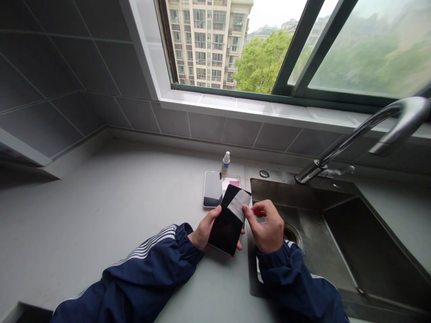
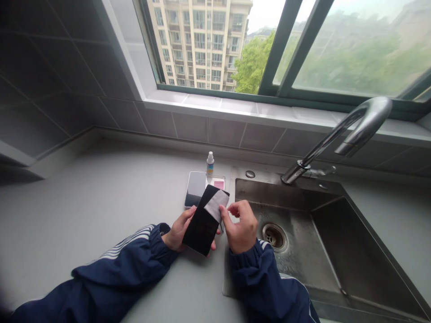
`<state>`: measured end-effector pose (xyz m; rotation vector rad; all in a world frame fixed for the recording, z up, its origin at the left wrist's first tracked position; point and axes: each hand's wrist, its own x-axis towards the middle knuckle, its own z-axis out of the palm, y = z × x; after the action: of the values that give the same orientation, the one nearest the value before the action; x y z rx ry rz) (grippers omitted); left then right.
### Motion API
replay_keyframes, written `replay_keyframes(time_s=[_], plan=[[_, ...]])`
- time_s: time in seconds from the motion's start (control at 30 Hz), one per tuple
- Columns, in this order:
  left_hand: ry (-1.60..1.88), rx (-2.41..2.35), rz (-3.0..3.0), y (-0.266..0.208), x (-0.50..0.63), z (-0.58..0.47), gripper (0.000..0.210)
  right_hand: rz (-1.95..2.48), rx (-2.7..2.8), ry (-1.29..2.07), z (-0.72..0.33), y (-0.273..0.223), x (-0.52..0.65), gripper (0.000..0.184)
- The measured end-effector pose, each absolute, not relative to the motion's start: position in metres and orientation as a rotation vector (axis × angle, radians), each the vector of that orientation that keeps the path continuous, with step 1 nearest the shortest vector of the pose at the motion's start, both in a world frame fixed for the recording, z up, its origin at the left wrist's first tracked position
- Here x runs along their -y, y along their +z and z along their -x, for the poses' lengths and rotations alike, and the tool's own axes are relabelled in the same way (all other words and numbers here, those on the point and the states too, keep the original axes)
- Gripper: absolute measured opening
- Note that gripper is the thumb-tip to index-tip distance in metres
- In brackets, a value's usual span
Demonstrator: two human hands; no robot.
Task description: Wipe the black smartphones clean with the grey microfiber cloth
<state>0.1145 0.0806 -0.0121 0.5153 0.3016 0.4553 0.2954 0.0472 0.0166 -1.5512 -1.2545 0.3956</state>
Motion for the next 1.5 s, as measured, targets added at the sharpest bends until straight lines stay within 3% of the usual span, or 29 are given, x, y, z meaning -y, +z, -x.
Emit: replay_keyframes(time_s=[0.23,0.53,0.93,1.5], plan=[[0.461,-0.325,-0.577,-0.014,-0.078,-0.115,0.074,1.504,1.109,1.007,-0.294,0.011,-0.052,0.044],[0.535,-0.366,-0.646,-0.020,-0.075,-0.118,0.082,1.368,0.983,1.315,-0.281,0.014,-0.048,0.045],[0.787,-0.350,-0.590,0.001,-0.073,-0.124,0.065,1.253,0.999,1.421,-0.274,0.008,-0.045,0.041],[0.529,-0.308,-0.993,0.008,-0.068,-0.115,0.073,1.326,0.738,1.159,-0.290,0.006,-0.052,0.047]])
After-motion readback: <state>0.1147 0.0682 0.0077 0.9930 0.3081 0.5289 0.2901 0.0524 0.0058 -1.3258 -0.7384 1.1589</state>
